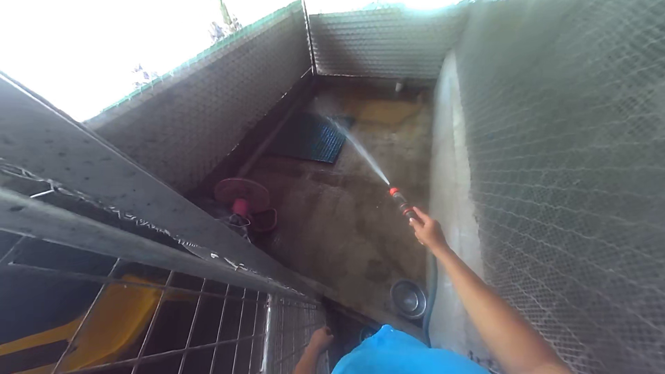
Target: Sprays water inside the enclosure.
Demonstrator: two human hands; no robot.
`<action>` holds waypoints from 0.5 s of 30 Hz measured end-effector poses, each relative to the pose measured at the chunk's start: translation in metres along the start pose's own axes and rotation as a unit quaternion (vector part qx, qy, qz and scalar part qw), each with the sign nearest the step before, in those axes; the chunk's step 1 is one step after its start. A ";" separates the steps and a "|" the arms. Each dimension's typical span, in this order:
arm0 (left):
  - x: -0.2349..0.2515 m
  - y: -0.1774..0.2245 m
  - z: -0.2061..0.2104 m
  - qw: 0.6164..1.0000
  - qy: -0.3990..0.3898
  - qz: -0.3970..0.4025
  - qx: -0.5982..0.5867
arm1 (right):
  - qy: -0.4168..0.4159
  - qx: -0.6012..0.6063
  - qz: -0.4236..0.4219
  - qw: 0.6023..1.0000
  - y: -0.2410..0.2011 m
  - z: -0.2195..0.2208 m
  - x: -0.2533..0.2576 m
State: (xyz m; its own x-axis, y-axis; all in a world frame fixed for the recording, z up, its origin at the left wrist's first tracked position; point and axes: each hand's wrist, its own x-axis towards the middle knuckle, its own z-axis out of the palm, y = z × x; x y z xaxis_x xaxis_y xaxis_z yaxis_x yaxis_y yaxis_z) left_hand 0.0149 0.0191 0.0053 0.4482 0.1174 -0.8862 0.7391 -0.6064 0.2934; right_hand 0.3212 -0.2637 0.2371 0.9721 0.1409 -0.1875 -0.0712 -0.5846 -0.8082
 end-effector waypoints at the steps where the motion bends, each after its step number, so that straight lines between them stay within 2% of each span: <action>1: -0.001 0.002 -0.001 1.000 -0.002 -0.001 0.000 | 0.003 0.000 0.000 1.000 0.001 0.000 0.000; 15: -0.002 0.012 0.001 1.000 0.001 0.002 0.005 | -0.004 0.028 0.006 1.000 0.005 0.004 -0.002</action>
State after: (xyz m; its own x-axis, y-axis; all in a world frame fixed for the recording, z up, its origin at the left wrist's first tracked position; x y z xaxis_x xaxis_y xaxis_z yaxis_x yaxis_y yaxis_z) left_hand 0.0226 0.0113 0.0101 0.4517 0.1165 -0.8845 0.7325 -0.6144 0.2932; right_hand 0.3185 -0.2642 0.2310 0.9693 0.1411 -0.2012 -0.0948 -0.5405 -0.8360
